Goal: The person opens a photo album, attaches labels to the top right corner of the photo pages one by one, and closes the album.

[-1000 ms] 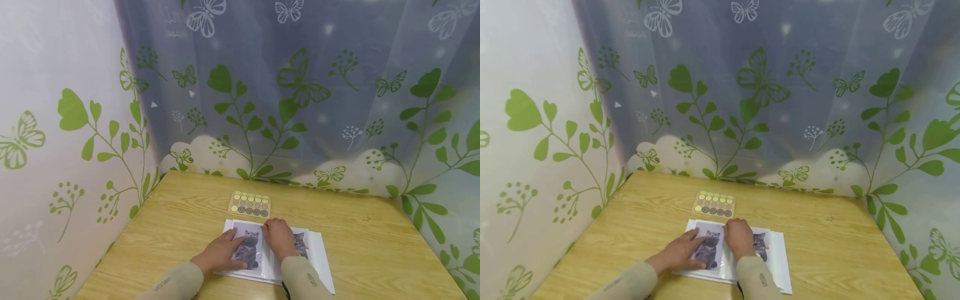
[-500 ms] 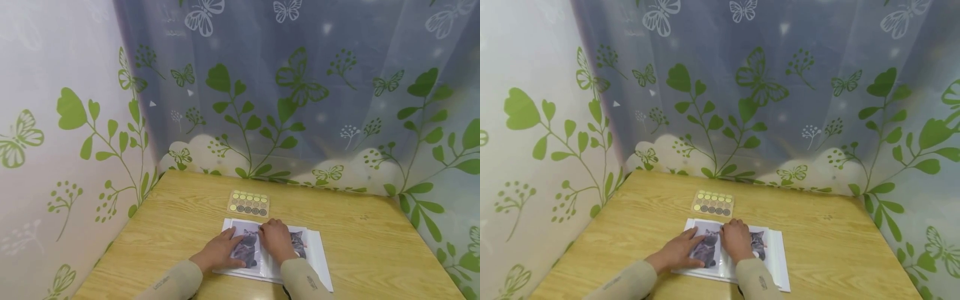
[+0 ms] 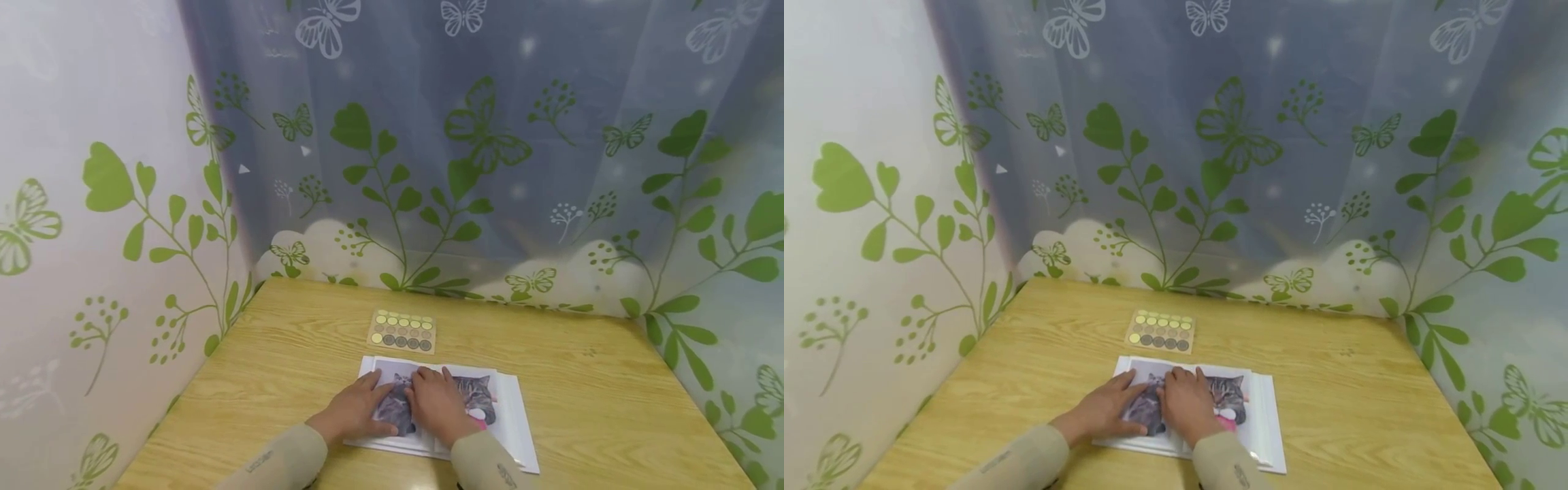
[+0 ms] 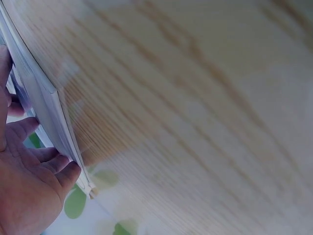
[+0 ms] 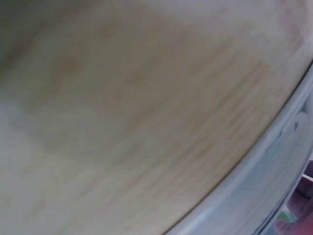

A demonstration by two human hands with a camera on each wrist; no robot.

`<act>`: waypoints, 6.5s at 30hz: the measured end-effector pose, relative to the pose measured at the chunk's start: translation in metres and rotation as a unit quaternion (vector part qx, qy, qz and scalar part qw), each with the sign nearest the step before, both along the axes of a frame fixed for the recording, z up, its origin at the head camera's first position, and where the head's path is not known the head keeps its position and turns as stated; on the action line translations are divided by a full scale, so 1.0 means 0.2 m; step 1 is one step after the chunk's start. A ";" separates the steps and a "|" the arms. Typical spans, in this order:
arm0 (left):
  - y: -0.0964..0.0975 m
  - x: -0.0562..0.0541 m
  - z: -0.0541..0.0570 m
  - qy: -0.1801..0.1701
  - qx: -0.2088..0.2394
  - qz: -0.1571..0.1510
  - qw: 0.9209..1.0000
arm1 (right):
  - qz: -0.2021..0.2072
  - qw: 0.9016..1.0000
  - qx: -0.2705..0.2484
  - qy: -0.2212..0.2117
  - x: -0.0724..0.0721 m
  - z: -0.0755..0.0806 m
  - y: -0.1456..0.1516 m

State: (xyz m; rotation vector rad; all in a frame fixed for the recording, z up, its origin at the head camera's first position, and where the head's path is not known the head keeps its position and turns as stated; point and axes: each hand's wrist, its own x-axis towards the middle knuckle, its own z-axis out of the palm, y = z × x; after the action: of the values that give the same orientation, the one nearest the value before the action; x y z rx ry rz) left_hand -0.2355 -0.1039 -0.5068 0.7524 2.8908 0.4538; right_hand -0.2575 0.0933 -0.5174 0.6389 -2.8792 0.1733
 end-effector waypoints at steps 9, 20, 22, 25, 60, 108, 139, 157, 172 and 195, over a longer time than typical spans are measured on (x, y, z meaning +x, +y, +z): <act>-0.01 0.00 0.01 0.009 -0.002 -0.002 1.000 | 0.009 1.000 0.016 -0.014 0.06 0.00 0.00; -0.01 -0.01 0.00 0.009 0.004 -0.002 1.000 | 0.002 0.999 0.021 -0.038 0.09 0.01 0.04; -0.01 -0.02 -0.01 0.009 0.003 -0.001 1.000 | -0.003 0.999 0.019 -0.042 0.10 0.01 0.04; -0.01 -0.02 -0.02 0.004 0.002 0.004 1.000 | -0.010 0.999 0.014 -0.050 0.10 0.02 0.05; 0.00 0.00 -0.02 0.009 0.000 -0.004 1.000 | -0.017 0.996 -0.001 -0.091 0.02 0.00 0.04; 0.00 -0.01 -0.02 -0.002 0.006 -0.001 1.000 | -0.019 0.998 0.019 -0.048 0.04 0.00 0.11; 0.00 -0.01 -0.03 0.003 0.001 -0.001 1.000 | -0.013 0.998 0.016 -0.055 -0.03 -0.01 0.02; 0.00 0.00 -0.02 0.007 0.021 -0.001 1.000 | -0.008 0.999 0.014 -0.036 0.04 -0.01 0.11; 0.00 -0.01 -0.02 0.004 0.016 0.004 1.000 | -0.034 0.998 -0.006 -0.049 0.06 0.02 0.16; -0.09 -0.12 -0.02 0.019 0.088 0.056 0.994 | -0.070 0.995 -0.021 -0.066 -0.04 0.04 0.20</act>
State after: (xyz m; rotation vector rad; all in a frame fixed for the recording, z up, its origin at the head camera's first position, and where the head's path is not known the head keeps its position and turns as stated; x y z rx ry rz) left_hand -0.2587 -0.1215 -0.5108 0.6293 2.9672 0.7225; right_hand -0.2650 0.1342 -0.5104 0.4309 -3.0242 0.2641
